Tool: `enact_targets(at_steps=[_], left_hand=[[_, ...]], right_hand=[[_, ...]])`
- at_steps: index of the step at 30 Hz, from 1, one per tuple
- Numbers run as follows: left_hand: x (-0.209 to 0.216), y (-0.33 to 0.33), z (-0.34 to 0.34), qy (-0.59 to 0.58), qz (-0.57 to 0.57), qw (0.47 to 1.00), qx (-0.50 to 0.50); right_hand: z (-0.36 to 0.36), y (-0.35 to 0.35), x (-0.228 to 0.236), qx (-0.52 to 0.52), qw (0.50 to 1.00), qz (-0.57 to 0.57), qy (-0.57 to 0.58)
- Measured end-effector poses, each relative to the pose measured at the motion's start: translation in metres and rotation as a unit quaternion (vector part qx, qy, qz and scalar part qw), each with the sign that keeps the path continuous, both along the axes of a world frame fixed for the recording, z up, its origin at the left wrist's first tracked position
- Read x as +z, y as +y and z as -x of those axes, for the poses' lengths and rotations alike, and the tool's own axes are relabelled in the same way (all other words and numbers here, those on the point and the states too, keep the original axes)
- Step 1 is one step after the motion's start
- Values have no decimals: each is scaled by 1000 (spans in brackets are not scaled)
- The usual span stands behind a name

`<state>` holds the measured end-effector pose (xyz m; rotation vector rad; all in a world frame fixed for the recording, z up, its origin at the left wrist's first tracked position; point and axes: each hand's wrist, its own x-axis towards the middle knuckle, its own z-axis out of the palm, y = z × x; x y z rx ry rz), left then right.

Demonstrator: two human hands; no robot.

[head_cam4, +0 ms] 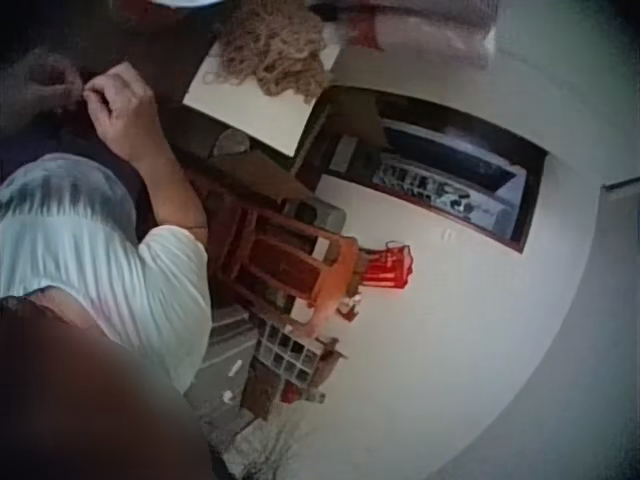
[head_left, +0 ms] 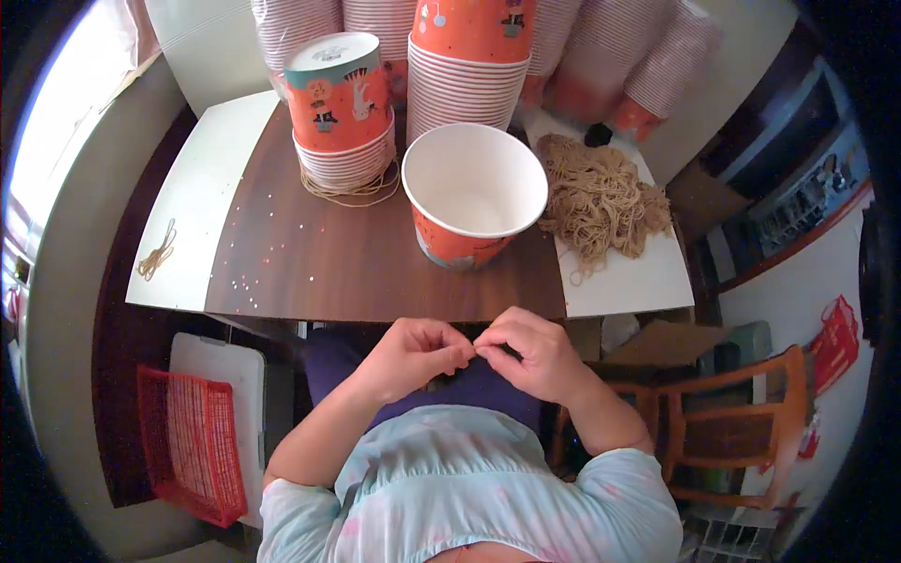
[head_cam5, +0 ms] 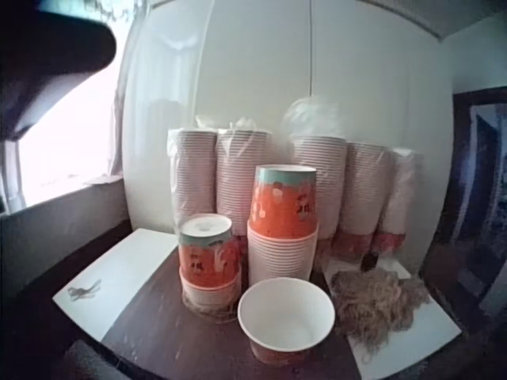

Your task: Tying rubber bands around the edges of paper bowls.

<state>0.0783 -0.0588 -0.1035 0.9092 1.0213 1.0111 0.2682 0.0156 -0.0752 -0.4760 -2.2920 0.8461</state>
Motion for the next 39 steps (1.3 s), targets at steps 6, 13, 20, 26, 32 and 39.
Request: enact_targets(at_steps=[6, 13, 20, 26, 32, 39], left_hand=[[5, -5, -10, 30, -52, 998, 32], [23, 3, -16, 367, -449, 808, 109], [62, 57, -23, 502, -435, 722, 193], [50, 79, 12, 536, -446, 707, 124], [71, 76, 64, 470, -444, 762, 38], [56, 85, 78, 425, -453, 778, 91]], right_hand=[[-5, 1, 0, 20, 999, -24, -22], [-7, 11, 12, 26, 999, -26, -15], [-28, 43, 44, -82, 992, 77, 50], [-41, 72, 72, -70, 991, 102, 53], [-29, 88, 112, -5, 995, 55, -85], [45, 104, 129, 154, 973, 1, -173]])
